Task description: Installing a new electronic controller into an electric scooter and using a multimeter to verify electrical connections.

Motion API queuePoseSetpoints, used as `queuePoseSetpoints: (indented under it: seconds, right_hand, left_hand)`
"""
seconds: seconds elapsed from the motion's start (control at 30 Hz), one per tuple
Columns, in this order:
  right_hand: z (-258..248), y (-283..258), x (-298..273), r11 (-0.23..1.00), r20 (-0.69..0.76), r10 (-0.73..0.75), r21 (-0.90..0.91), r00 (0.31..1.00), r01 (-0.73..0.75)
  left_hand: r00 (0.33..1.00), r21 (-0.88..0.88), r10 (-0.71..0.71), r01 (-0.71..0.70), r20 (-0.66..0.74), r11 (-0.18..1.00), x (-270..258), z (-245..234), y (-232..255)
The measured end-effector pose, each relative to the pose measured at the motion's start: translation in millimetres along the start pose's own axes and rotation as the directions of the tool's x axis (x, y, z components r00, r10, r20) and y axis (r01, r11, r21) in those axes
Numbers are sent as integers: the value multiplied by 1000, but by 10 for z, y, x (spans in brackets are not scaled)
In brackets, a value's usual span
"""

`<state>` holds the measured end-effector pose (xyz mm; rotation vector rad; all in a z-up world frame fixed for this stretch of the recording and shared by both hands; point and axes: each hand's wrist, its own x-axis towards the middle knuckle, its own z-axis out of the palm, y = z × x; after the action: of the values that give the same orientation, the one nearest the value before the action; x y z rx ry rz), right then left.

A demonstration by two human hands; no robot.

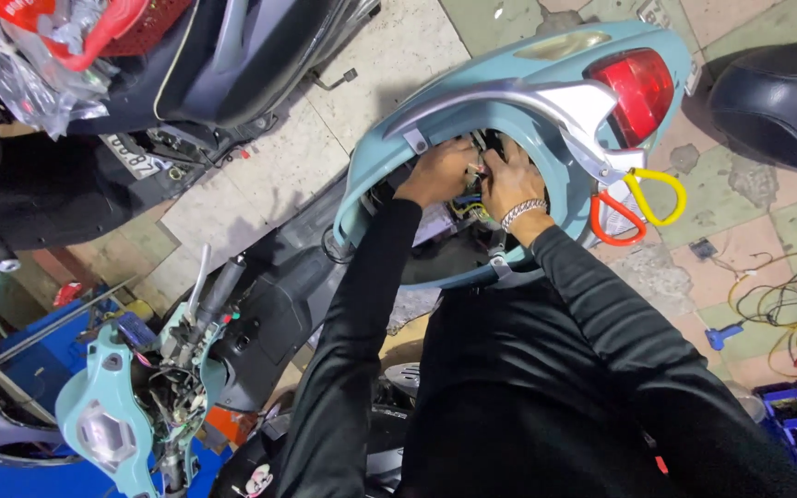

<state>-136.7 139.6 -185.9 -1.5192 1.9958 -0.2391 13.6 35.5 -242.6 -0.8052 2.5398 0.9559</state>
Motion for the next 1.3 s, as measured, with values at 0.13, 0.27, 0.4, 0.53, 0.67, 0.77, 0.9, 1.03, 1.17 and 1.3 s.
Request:
queuePoseSetpoints:
  seconds: [0.13,0.27,0.4,0.53,0.67,0.77,0.9,1.03,1.17,1.3]
  right_hand:
    - [473,346,142,998,98,61,-36,993,-57]
    - [1003,774,379,990,154,27,133,988,-48]
    - [787,802,522,960,341,62,236,938,-149]
    - [684,761,594,959,410,102,203,906,-199]
    - [592,674,580,964,450,91,185,889,-192]
    - [622,689,560,970,436,91,162,895,-178]
    - [578,691,551,977,389,84,147,917,-153]
    - [874,755,531,993,302,89,44,949,-107]
    - [978,796,520,988,225,119,71,967,-138]
    - [917,734,474,985,212,141,69,967,-159]
  left_hand:
    - [995,-230,-35,13,-94,973,-204,44,-38]
    - [959,-288,-17,-69,-284,955,-247,171,-54]
    - [889,-231,6,-126,-457,965,-194,539,-220]
    - [910,-254,-15,-99,-413,962,-228,482,-205]
    - [946,-318,-106,3,-306,948,-317,243,-59]
    - [950,-350,-139,34,-279,936,-324,223,-28]
    - [953,-426,-168,47,-251,904,-344,68,16]
    - [959,-447,-178,61,-223,892,-319,86,19]
    - [954,-499,-170,25,-246,866,-326,65,31]
    - [962,-535,-161,20,-219,844,-323,99,-12]
